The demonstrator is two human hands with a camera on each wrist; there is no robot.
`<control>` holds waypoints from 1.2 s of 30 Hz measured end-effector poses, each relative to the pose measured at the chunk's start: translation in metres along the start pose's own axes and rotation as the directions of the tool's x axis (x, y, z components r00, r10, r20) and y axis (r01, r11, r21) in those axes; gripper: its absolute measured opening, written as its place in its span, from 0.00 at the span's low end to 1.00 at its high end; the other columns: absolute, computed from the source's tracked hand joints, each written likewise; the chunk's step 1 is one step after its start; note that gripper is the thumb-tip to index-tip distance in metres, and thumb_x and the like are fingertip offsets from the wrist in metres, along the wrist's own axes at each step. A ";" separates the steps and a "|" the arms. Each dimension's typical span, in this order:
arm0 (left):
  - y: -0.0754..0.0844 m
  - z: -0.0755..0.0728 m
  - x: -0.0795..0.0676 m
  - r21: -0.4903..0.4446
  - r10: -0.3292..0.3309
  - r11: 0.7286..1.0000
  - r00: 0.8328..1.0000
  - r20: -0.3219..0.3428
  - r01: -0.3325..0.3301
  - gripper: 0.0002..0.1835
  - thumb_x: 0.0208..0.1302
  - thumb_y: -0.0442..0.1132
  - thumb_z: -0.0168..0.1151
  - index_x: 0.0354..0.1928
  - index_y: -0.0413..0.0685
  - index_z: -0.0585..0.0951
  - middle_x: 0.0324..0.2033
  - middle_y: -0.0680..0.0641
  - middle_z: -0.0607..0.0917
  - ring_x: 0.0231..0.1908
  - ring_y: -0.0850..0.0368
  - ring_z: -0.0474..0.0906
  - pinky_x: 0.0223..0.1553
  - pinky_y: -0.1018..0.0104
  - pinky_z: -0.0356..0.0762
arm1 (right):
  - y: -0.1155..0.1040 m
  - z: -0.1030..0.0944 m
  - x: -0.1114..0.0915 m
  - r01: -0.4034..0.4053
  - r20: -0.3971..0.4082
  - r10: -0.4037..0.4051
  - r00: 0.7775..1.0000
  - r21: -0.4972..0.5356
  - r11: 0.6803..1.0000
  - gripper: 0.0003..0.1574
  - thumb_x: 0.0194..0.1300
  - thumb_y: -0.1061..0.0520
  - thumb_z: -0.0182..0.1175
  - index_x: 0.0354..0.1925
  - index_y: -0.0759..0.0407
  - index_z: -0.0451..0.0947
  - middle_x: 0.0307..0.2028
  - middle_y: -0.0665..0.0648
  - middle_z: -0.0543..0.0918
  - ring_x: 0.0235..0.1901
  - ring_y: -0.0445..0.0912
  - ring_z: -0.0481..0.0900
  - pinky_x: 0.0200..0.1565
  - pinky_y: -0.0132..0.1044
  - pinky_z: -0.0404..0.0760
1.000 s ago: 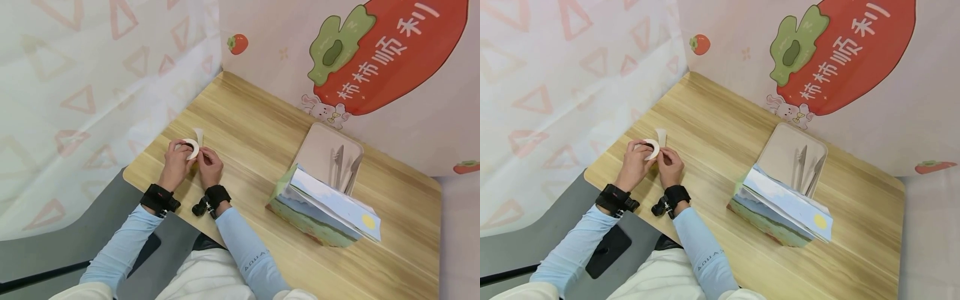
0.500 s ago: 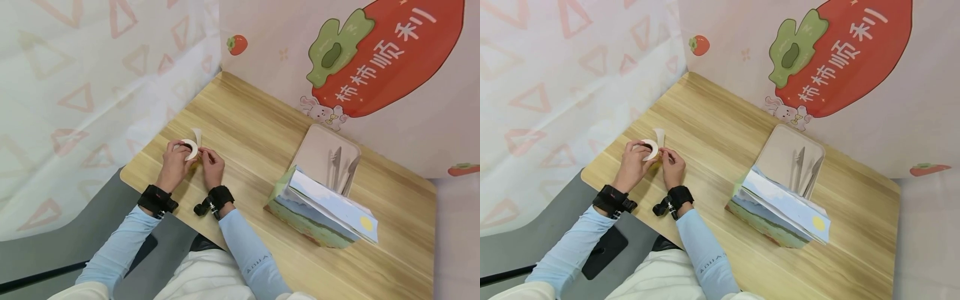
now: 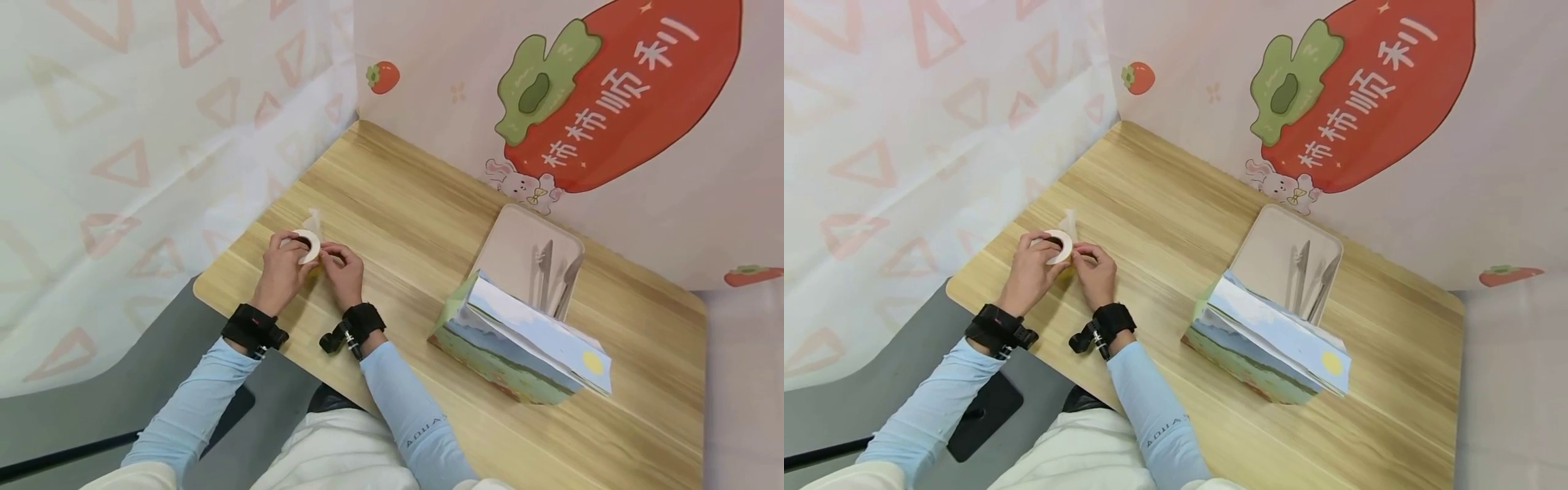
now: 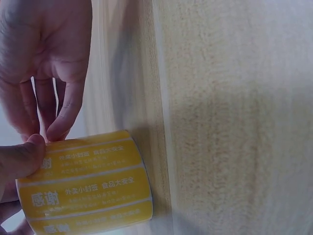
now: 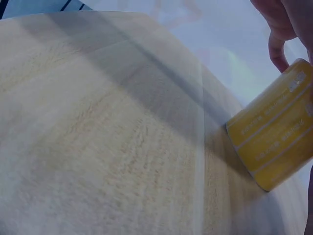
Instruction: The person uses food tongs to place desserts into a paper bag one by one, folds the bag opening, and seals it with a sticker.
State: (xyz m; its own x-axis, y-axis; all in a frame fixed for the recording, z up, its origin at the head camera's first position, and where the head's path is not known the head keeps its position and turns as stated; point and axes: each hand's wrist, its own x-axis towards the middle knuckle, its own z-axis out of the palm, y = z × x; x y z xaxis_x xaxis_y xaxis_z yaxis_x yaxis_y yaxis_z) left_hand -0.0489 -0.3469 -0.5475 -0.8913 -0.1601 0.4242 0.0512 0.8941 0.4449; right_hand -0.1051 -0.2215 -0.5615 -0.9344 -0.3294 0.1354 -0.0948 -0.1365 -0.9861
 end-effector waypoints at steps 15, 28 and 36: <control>0.001 0.002 -0.002 0.049 0.006 0.999 0.999 -0.041 -0.004 0.13 0.51 0.36 0.77 0.35 0.32 0.87 0.40 0.38 0.89 0.57 0.39 0.74 0.50 0.45 0.78 | 0.025 -0.026 0.023 -0.238 -0.208 0.225 0.952 -0.038 0.971 0.06 0.63 0.62 0.59 0.33 0.64 0.80 0.34 0.52 0.83 0.32 0.37 0.76 0.36 0.26 0.74; 0.003 -0.003 -0.007 -0.005 -0.063 0.998 0.997 0.043 0.063 0.21 0.54 0.44 0.75 0.43 0.35 0.82 0.46 0.35 0.84 0.57 0.37 0.70 0.44 0.35 0.71 | -0.018 -0.059 0.035 -0.221 -0.289 0.283 0.914 0.229 0.948 0.07 0.67 0.63 0.58 0.30 0.57 0.77 0.28 0.50 0.77 0.32 0.45 0.77 0.39 0.31 0.79; 0.026 -0.003 0.003 -0.014 0.123 0.992 0.989 -0.078 -0.124 0.24 0.55 0.39 0.75 0.49 0.33 0.77 0.45 0.35 0.80 0.49 0.35 0.74 0.47 0.42 0.70 | -0.046 -0.063 0.031 -0.219 -0.221 0.311 0.925 0.360 0.907 0.08 0.69 0.64 0.57 0.30 0.56 0.75 0.30 0.50 0.75 0.33 0.42 0.74 0.38 0.30 0.76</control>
State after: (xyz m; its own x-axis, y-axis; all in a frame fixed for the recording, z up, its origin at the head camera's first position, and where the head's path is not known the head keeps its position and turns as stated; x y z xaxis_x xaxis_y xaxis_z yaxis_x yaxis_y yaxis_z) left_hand -0.0488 -0.3255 -0.5328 -0.8406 -0.0813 0.5355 0.1678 0.9009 0.4002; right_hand -0.1515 -0.1664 -0.5179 -0.9692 -0.1405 -0.2023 0.2419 -0.3884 -0.8892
